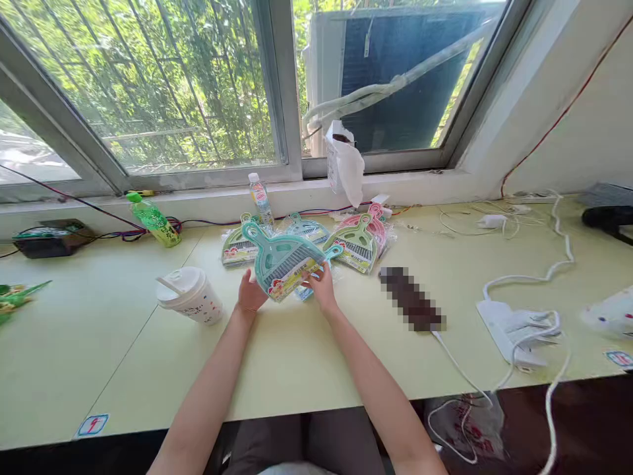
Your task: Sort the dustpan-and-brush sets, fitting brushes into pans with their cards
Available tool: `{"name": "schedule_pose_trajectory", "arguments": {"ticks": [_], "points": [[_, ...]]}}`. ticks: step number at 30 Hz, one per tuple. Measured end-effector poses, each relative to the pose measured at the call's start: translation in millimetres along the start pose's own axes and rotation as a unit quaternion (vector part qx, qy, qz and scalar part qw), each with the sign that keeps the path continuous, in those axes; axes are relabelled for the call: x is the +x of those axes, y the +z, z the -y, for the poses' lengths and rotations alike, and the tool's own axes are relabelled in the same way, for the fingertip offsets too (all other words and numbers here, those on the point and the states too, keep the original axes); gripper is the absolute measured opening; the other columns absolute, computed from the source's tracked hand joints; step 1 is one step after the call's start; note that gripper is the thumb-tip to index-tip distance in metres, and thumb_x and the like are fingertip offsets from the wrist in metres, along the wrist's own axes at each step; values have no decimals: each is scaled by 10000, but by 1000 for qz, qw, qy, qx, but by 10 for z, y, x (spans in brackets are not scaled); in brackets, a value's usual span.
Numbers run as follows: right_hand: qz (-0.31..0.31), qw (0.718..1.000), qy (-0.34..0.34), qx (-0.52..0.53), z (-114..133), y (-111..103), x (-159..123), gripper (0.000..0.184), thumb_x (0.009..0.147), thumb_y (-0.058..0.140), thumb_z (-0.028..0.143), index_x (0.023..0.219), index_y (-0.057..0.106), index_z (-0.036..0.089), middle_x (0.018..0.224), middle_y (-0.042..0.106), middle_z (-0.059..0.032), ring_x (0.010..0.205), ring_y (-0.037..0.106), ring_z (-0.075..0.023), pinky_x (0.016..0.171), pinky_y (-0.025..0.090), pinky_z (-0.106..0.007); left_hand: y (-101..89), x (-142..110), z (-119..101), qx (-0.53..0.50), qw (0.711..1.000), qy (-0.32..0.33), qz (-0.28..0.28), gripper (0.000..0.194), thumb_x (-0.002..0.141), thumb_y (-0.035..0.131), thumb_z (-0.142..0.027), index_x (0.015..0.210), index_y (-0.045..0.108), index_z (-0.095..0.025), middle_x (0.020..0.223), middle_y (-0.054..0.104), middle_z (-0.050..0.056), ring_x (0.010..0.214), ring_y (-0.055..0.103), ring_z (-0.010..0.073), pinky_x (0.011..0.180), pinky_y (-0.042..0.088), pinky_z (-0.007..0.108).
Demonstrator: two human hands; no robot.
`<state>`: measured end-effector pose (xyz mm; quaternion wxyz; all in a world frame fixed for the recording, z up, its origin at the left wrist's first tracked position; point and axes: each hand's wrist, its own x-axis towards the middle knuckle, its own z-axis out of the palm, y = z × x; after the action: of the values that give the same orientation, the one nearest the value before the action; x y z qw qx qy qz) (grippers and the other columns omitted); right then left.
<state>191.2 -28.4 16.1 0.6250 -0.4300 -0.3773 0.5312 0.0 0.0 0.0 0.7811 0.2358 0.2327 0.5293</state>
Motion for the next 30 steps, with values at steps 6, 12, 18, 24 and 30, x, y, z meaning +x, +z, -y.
{"name": "schedule_pose_trajectory", "arguments": {"ticks": [6, 12, 18, 24, 30], "points": [[19, 999, 24, -37, 102, -164, 93, 577, 505, 808, 393, 982, 541, 208, 799, 673, -11, 650, 648, -168, 622, 592, -352, -92, 95, -140, 27, 993, 112, 9, 392, 952, 326, -334, 1176, 605, -173, 1279, 586, 58, 1318, 393, 188, 1133, 253, 376], [3, 998, 7, -59, 163, -276, 137, 496, 527, 787, 402, 937, 617, 181, 811, 676, -34, 676, 649, -177, 625, 587, -352, -82, 169, -93, 116, 988, 103, 18, 393, 925, 434, -422, 1209, 587, -198, 1250, 606, 58, 1218, 508, 191, 1047, 386, 351], [-23, 997, -12, -76, 194, -368, 179, 483, 550, 772, 372, 964, 614, 180, 787, 668, -19, 728, 646, -177, 636, 584, -329, -71, 193, -26, 261, 965, 19, -5, 463, 823, 586, -482, 1093, 643, -110, 1046, 689, 152, 942, 664, 256, 840, 525, 400], [-25, 997, -14, -67, 335, -560, 216, 524, 528, 793, 394, 975, 624, 180, 828, 683, -40, 766, 651, -201, 635, 579, -339, -291, 265, -308, 86, 969, 181, -147, 419, 957, 345, -391, 1212, 568, -144, 1145, 647, 134, 956, 662, 174, 794, 539, 269], [-104, 994, -43, 5, 328, -639, 235, 473, 574, 770, 404, 964, 587, 209, 866, 657, -23, 807, 638, -172, 685, 568, -312, -293, 175, -408, 13, 989, 117, -92, 556, 947, 273, -476, 1390, 349, -150, 1282, 548, 169, 1141, 568, 225, 771, 557, 310]]}}
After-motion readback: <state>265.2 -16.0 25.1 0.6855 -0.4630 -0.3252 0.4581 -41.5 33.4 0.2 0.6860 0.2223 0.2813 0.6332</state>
